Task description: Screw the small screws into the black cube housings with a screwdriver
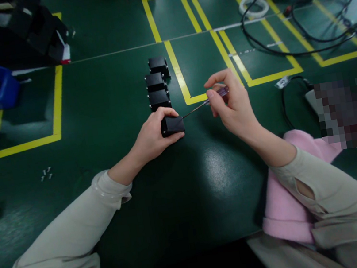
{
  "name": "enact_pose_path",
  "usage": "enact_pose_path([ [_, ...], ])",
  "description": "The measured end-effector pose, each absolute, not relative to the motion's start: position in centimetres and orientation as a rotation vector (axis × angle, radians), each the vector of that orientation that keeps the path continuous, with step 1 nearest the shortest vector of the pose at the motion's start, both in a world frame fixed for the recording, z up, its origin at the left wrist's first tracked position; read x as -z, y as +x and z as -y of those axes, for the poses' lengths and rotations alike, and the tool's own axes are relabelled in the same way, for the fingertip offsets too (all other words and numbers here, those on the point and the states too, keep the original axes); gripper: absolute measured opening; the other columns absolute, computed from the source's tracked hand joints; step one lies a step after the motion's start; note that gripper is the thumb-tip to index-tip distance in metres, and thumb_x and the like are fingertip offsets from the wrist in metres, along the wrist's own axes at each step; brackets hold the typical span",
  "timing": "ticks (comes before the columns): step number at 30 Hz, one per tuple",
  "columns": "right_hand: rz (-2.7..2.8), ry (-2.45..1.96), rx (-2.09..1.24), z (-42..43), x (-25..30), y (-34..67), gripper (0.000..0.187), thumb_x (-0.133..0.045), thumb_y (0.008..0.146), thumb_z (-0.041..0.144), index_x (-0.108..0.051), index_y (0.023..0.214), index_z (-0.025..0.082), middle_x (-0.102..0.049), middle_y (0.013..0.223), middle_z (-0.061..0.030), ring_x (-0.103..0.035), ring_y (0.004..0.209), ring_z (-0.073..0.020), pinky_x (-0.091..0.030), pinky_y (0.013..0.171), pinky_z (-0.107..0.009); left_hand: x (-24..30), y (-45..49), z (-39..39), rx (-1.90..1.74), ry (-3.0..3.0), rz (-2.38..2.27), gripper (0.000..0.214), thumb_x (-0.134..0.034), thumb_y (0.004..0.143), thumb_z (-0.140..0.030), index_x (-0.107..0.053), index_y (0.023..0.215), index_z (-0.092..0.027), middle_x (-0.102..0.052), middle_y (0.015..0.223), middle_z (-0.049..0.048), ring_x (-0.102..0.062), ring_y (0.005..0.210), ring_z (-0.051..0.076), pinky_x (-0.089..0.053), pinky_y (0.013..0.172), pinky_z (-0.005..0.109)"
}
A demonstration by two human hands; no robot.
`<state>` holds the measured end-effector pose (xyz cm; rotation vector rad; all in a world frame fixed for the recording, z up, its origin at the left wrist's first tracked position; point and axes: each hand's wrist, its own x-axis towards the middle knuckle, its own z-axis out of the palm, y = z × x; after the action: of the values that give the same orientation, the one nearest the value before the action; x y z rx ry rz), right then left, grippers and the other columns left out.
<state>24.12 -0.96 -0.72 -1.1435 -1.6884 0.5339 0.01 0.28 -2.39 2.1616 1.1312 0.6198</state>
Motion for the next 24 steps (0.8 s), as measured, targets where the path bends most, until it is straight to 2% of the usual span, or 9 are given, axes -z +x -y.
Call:
enact_pose_path([
  [4,1.717,-1.177,-0.522,1.12,0.38,24.09,0.029,-0.050,0.101,0.052,-0.056,0.094,0.025,-0.057,0.075,0.0020,-0.054,0.061,-0.0119,-0.047,0.060,-0.030,2.48,-0.04,-0.32,-0.634,2.176,-1.120,0.042,-0.075,0.082,-0.034,-0.056,0.117,-0.021,-0.065,0.119,0.0047,-0.062,0.109,0.024,-0.048,0.096,0.037],
  [9,1.729,-1.142,-0.516,1.21,0.18,23.99,0.029,-0.048,0.102,0.052,-0.056,0.104,0.024,-0.058,0.077,0.0022,-0.053,0.061,-0.0115,-0.049,0.063,-0.031,2.61,-0.05,-0.33,-0.643,2.182,-1.118,0.042,-0.075,0.082,-0.033,-0.056,0.117,-0.021,-0.065,0.118,0.0041,-0.062,0.109,0.023,-0.048,0.097,0.036],
  [14,1.736,-1.133,-0.523,1.20,0.21,24.01,0.029,-0.050,0.102,0.049,-0.058,0.094,0.022,-0.059,0.077,0.0019,-0.055,0.063,-0.0104,-0.047,0.063,-0.029,2.59,-0.06,-0.31,-0.634,2.193,-1.124,0.041,-0.073,0.082,-0.035,-0.056,0.117,-0.021,-0.064,0.118,0.0042,-0.062,0.108,0.023,-0.048,0.097,0.037],
  [20,1.742,-1.120,-0.533,1.19,0.41,24.08,0.026,-0.048,0.103,0.048,-0.058,0.108,0.024,-0.059,0.078,0.0020,-0.053,0.061,-0.0109,-0.047,0.061,-0.030,2.57,-0.07,-0.31,-0.642,2.194,-1.116,0.042,-0.074,0.082,-0.034,-0.056,0.117,-0.021,-0.064,0.117,0.0037,-0.062,0.107,0.023,-0.048,0.096,0.036],
  [24,1.749,-1.112,-0.528,1.13,0.45,24.13,0.025,-0.049,0.103,0.045,-0.058,0.098,0.023,-0.058,0.076,0.0026,-0.054,0.061,-0.0102,-0.046,0.060,-0.029,2.56,-0.07,-0.31,-0.640,2.191,-1.121,0.042,-0.074,0.082,-0.034,-0.055,0.117,-0.021,-0.064,0.118,0.0039,-0.062,0.108,0.023,-0.048,0.096,0.036],
])
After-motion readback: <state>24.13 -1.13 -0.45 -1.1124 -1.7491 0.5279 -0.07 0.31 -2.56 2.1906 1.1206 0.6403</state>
